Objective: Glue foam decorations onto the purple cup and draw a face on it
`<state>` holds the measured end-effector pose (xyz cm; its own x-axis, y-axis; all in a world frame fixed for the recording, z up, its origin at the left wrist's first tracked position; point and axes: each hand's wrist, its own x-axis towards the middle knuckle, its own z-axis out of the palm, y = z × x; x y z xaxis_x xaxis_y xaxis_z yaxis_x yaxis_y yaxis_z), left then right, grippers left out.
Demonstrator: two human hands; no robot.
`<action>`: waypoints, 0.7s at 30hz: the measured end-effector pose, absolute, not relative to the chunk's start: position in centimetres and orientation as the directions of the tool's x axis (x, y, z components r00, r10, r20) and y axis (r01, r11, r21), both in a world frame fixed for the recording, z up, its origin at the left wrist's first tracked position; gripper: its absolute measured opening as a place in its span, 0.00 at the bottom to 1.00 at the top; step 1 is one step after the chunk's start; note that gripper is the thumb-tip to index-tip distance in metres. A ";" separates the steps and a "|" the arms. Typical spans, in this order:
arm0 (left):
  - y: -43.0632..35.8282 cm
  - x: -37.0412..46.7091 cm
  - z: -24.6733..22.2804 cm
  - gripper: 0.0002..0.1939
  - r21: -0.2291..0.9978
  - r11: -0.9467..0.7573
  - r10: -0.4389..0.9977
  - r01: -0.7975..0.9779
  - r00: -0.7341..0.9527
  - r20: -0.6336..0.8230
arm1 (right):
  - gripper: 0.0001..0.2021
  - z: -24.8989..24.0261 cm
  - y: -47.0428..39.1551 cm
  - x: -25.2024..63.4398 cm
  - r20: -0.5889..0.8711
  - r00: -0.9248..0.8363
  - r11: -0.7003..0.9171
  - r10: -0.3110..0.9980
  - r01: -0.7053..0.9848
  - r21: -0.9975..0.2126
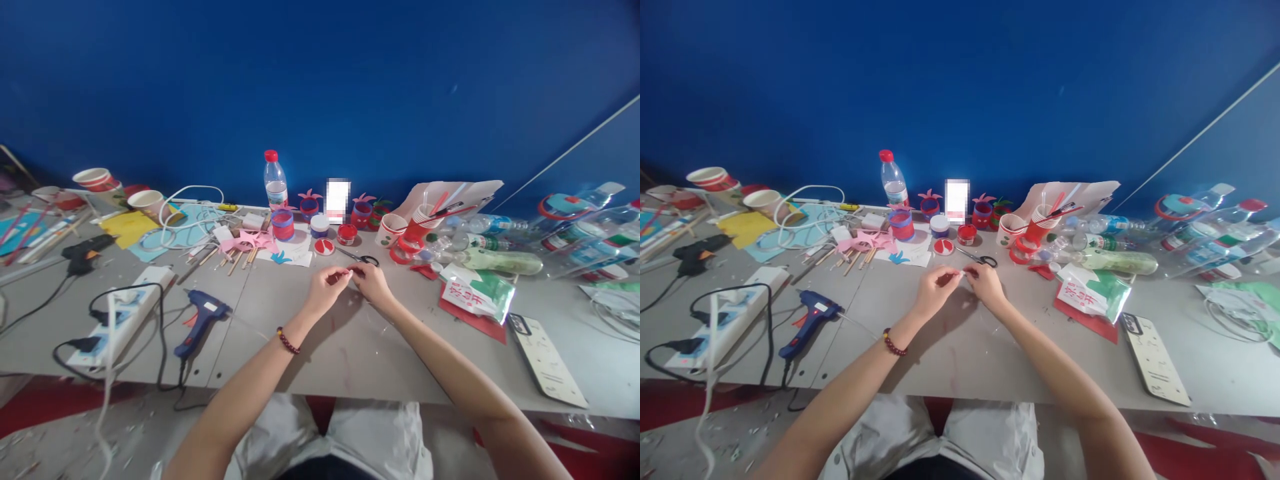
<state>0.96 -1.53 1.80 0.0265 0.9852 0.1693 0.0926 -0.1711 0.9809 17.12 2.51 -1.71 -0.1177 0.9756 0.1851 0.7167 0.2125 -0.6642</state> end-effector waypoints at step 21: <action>-0.4 1.3 0.0 0.10 0.970 0.220 0.975 -0.105 0.004 -0.221 | 0.11 1.8 4.9 17.7 0.344 -0.169 0.347 0.924 0.753 -0.560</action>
